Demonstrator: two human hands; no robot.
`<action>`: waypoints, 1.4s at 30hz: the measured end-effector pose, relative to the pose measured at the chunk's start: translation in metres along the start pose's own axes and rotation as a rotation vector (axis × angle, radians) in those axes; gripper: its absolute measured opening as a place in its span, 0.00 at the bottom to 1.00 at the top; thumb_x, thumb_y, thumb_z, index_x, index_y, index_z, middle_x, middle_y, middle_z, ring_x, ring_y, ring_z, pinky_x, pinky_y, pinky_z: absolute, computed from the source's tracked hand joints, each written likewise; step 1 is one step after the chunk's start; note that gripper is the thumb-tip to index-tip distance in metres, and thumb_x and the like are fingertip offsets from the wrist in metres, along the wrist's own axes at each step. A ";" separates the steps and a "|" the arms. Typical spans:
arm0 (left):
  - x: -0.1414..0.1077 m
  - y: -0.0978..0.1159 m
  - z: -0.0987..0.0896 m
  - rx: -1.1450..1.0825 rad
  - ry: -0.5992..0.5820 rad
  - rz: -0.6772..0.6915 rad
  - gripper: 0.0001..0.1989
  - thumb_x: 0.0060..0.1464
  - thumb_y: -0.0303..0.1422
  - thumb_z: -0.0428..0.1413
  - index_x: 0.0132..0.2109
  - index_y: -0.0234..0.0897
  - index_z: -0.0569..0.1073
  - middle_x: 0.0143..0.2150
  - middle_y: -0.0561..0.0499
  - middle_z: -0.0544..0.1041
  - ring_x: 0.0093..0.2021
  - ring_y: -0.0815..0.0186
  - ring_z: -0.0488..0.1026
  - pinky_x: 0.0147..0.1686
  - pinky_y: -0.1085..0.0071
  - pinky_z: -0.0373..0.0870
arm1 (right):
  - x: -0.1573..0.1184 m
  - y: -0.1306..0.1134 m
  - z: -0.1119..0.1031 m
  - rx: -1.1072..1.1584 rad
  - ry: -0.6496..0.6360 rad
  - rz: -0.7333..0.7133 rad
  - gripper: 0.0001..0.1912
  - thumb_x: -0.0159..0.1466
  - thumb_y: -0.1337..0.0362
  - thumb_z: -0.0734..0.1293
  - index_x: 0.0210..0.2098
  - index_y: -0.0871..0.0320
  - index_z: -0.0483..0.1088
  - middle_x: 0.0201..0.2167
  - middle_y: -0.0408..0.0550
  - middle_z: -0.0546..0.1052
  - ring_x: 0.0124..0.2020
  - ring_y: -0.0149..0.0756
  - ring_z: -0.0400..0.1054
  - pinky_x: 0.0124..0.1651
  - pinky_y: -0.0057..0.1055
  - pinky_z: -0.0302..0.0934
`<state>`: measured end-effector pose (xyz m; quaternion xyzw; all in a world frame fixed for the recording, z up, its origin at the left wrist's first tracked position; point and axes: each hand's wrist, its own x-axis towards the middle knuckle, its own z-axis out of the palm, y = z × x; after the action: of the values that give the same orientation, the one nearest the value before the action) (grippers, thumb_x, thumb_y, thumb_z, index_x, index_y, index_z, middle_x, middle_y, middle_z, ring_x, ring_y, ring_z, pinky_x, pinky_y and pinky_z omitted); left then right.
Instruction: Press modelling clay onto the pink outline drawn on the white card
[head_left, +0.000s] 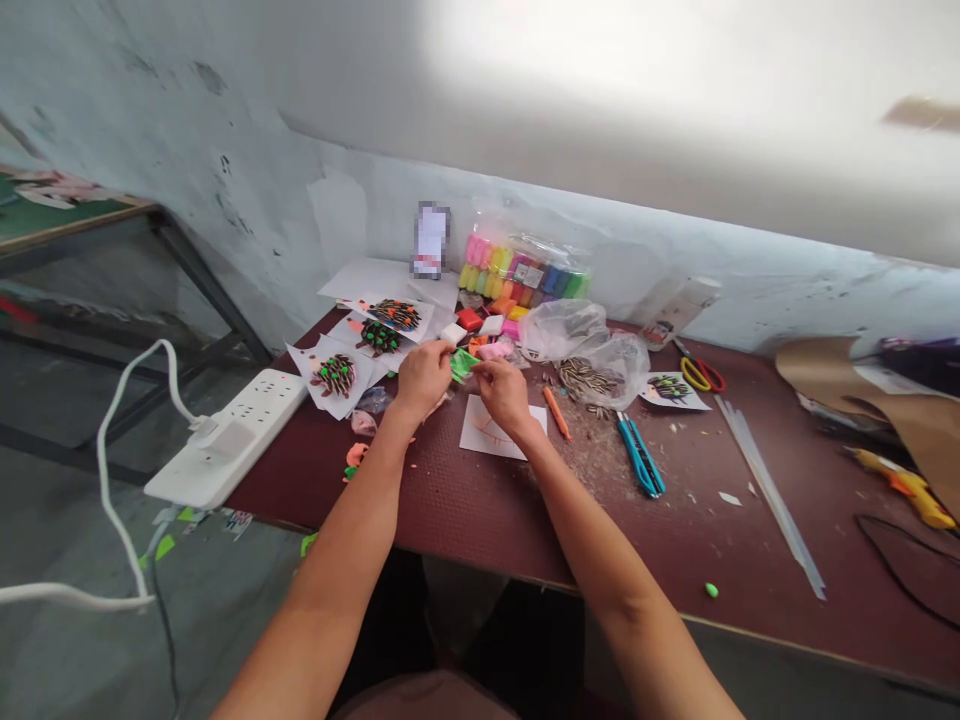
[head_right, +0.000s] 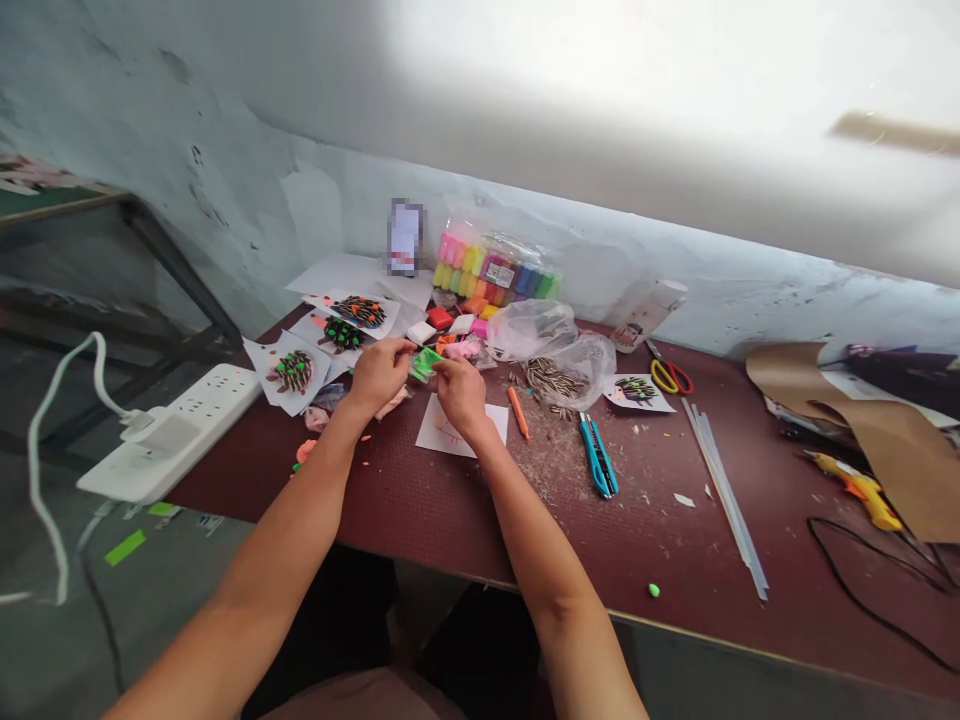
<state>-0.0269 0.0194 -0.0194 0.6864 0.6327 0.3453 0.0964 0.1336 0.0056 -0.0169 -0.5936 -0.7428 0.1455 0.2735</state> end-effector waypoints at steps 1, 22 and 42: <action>-0.001 0.000 0.001 0.025 -0.029 0.012 0.15 0.60 0.25 0.54 0.48 0.38 0.82 0.47 0.42 0.84 0.49 0.53 0.80 0.52 0.61 0.75 | 0.001 0.003 -0.001 -0.010 0.018 0.006 0.17 0.66 0.72 0.63 0.47 0.56 0.81 0.48 0.52 0.82 0.46 0.42 0.76 0.50 0.33 0.65; -0.004 -0.004 0.016 0.151 -0.192 0.026 0.22 0.58 0.24 0.57 0.59 0.34 0.76 0.48 0.39 0.81 0.50 0.52 0.79 0.53 0.59 0.75 | -0.004 0.011 -0.003 -0.109 0.076 0.128 0.08 0.71 0.63 0.66 0.40 0.55 0.78 0.39 0.50 0.83 0.41 0.40 0.75 0.40 0.29 0.58; -0.004 -0.008 0.022 0.123 -0.212 0.026 0.15 0.54 0.27 0.61 0.50 0.37 0.80 0.45 0.40 0.82 0.49 0.49 0.79 0.52 0.57 0.75 | -0.001 0.025 0.003 -0.105 0.073 0.044 0.18 0.69 0.71 0.60 0.47 0.55 0.81 0.48 0.54 0.80 0.48 0.44 0.72 0.51 0.35 0.63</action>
<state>-0.0205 0.0239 -0.0418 0.7317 0.6300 0.2326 0.1162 0.1517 0.0118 -0.0333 -0.6281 -0.7257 0.0907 0.2657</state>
